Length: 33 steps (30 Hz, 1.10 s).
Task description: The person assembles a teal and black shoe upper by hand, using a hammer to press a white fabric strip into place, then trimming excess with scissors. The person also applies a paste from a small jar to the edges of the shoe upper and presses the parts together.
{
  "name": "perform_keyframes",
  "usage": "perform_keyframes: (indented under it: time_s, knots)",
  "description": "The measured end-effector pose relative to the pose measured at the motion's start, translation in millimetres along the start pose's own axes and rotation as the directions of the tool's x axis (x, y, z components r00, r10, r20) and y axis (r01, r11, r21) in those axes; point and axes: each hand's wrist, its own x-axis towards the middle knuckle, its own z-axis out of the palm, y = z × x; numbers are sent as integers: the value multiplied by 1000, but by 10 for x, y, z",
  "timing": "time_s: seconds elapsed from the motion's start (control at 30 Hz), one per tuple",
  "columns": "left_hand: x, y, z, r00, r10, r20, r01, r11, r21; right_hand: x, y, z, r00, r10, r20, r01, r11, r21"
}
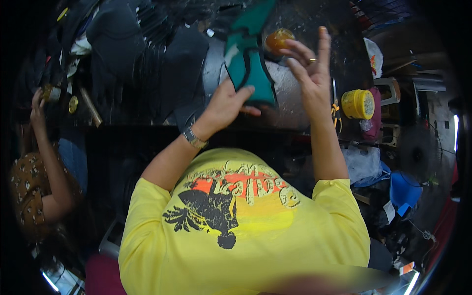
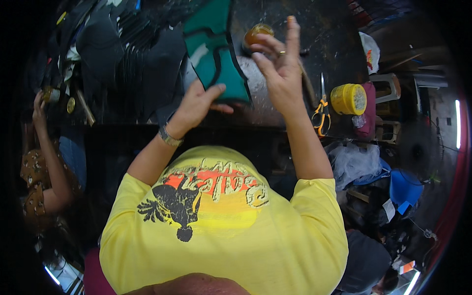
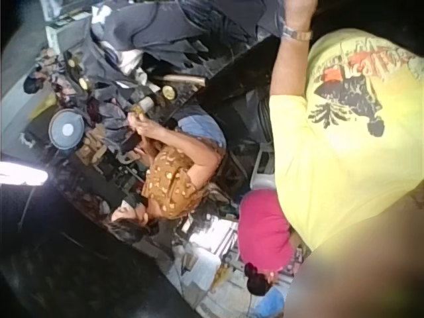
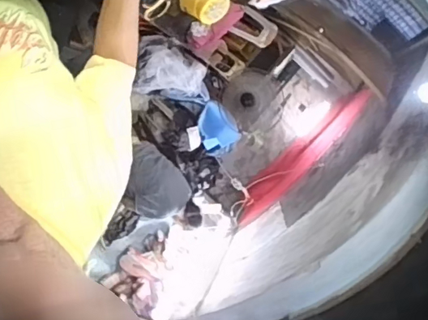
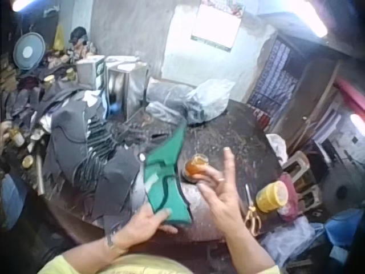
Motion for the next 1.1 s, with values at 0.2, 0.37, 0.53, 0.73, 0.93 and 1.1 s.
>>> perform_keyframes:
  time_s: [0.2,0.37,0.53,0.73,0.93,1.1]
  knots:
    - [33,-81,135,991,-79,107,64,989,133,290,7,70,963,241,119,-257,957,138]
    - [-116,156,52,987,49,153,-105,920,379,747,9,-426,990,113,89,-115,993,9]
    - [-231,520,-309,823,567,7,-290,410,865,1679,300,-1681,986,130,-101,-164,823,-544]
    - [-184,530,-542,825,551,-128,182,-45,982,2318,1264,-2673,951,112,-290,-308,226,-924]
    - [-81,504,-603,841,516,-165,246,-92,965,2458,1670,-2900,879,150,-452,-460,18,-888]
    - [14,597,-673,814,543,-208,247,1,969,2522,1423,-2503,968,-143,-207,-164,264,-950]
